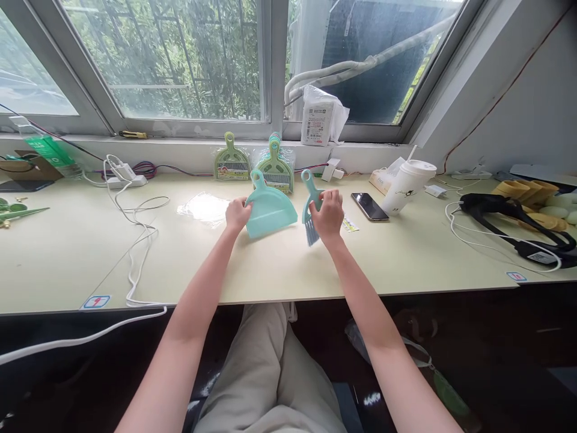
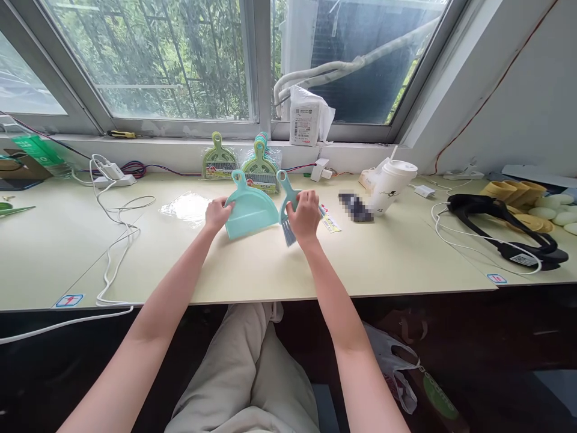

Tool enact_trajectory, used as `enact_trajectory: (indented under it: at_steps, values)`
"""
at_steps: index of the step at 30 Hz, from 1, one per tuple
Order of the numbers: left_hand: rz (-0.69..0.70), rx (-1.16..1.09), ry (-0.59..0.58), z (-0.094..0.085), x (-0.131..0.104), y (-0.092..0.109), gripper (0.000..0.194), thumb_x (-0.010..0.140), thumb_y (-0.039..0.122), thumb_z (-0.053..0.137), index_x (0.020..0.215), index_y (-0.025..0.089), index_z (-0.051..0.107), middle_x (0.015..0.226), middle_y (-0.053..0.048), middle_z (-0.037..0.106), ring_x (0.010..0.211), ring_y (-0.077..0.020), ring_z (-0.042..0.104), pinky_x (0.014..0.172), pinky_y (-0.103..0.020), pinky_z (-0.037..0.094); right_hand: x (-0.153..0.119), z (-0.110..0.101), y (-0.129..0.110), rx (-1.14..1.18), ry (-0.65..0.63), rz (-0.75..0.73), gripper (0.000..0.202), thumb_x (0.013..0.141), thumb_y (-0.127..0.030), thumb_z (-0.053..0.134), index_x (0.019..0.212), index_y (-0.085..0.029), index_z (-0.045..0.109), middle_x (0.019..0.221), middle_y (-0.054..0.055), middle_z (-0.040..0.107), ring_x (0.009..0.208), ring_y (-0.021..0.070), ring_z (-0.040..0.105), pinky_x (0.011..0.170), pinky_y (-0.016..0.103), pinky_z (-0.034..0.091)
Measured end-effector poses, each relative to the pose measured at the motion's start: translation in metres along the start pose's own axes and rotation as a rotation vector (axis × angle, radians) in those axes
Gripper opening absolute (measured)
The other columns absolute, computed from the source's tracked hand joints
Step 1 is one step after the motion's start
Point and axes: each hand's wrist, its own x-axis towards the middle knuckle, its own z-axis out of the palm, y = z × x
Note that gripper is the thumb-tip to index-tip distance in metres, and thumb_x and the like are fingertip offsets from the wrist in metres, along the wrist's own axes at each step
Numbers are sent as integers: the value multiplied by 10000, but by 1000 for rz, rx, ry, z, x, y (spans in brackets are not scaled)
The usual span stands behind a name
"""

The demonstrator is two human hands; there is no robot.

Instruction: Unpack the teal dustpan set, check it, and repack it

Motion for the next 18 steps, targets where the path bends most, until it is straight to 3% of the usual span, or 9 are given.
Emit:
enact_trajectory:
  at_steps: [2, 4, 7, 10, 18]
  values:
    - [3, 40, -158, 6, 1, -4, 294, 878, 367, 502, 1001, 216, 723, 962, -72, 721, 909, -238, 640, 665, -278, 389, 1, 3, 7, -160, -101, 24, 152, 883, -293, 516, 971, -173, 547, 1132, 159, 529, 1122, 305, 446, 897, 445, 418]
    - [36, 93, -234, 12, -1, -5, 313, 857, 377, 520, 1043, 221, 718, 1045, -80, 719, 974, -261, 637, 701, -292, 418, 0, 10, 17, -274, -187, 47, 167, 876, -266, 528, 966, -139, 589, 1141, 203, 544, 1145, 343, 432, 945, 505, 372]
    - [81, 192, -196, 19, -4, -4, 352, 872, 370, 489, 1103, 213, 702, 1155, -112, 695, 1069, -296, 614, 794, -339, 459, -4, 23, 31, -386, -276, 51, 170, 843, -226, 554, 940, -119, 643, 1109, 231, 578, 1127, 370, 445, 958, 535, 337]
    - [126, 286, -146, 20, -6, -3, 374, 919, 344, 396, 999, 182, 723, 1099, -148, 699, 1060, -312, 613, 862, -388, 466, -8, 33, 38, -429, -322, 22, 168, 813, -211, 576, 920, -134, 679, 1080, 220, 613, 1100, 362, 465, 950, 518, 336]
    - [144, 303, -78, 15, -9, 3, 428, 972, 356, 313, 984, 163, 695, 1114, -164, 652, 1114, -310, 576, 884, -395, 470, -9, 31, 28, -394, -366, -8, 272, 883, -273, 482, 976, -136, 697, 1117, 195, 622, 1103, 330, 469, 964, 487, 315]
